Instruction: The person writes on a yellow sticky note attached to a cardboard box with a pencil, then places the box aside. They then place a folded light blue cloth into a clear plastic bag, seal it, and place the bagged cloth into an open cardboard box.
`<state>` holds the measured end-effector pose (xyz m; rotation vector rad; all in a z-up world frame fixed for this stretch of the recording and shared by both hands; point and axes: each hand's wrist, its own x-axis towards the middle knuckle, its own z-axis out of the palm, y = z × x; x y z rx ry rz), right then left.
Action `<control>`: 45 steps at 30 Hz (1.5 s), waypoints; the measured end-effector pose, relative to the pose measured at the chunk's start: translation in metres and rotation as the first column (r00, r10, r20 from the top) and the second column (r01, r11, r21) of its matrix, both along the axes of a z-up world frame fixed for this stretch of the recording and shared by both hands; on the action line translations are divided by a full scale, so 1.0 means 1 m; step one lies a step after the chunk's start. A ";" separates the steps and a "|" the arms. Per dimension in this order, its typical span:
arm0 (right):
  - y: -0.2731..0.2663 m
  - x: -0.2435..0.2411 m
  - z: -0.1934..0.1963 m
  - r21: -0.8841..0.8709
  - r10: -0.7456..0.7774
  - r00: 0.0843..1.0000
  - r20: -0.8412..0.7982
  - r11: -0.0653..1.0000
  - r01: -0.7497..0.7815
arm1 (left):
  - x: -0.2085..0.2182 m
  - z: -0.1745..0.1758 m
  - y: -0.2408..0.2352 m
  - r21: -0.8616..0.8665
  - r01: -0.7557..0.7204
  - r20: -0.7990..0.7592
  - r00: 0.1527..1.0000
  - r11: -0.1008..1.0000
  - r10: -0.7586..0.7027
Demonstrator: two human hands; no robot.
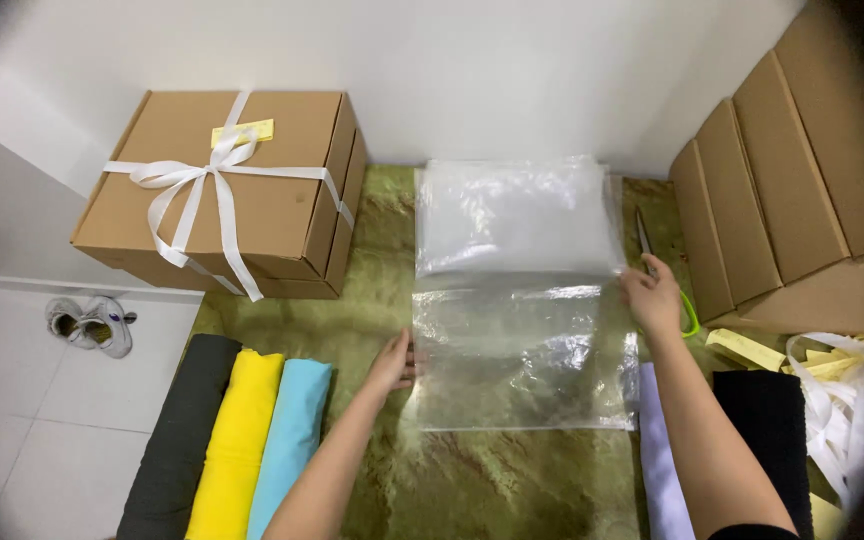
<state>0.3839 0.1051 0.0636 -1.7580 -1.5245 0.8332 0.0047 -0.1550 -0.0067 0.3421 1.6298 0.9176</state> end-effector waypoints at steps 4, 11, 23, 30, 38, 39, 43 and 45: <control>-0.039 0.015 -0.023 -0.113 0.112 0.923 -0.367 0.980 -0.164 | 0.013 -0.029 -0.046 0.104 -0.131 -0.141 0.979 0.986 0.145; -0.156 0.033 -0.045 -0.339 0.200 0.974 -0.102 0.914 -0.223 | 0.063 -0.002 -0.091 0.245 -0.034 -0.422 0.896 0.969 0.138; -0.246 0.028 -0.025 -0.416 0.564 0.710 0.423 0.816 -0.400 | 0.047 -0.036 -0.094 0.239 0.145 -0.486 0.874 0.960 -0.011; -0.252 0.018 -0.030 -0.367 0.516 0.727 0.452 0.851 -0.375 | 0.050 -0.019 -0.099 0.339 0.013 -0.297 0.950 0.941 0.094; -0.254 0.030 0.001 -0.300 0.229 0.973 -0.039 0.926 -0.230 | 0.135 0.107 -0.097 -0.280 0.450 -0.797 0.384 0.848 -0.467; -0.248 0.035 -0.003 -0.308 0.226 0.974 -0.037 0.924 -0.226 | 0.153 0.105 -0.095 -0.285 0.454 -0.792 0.385 0.844 -0.474; -0.249 0.039 0.020 -0.237 0.059 0.928 -0.368 0.959 -0.155 | 0.219 0.086 -0.089 -0.051 0.816 -0.854 0.264 0.576 -0.449; -0.248 0.045 0.027 -0.337 -0.028 0.929 -0.370 0.936 -0.106 | 0.249 0.054 -0.077 0.010 0.909 -0.827 0.241 0.417 -0.507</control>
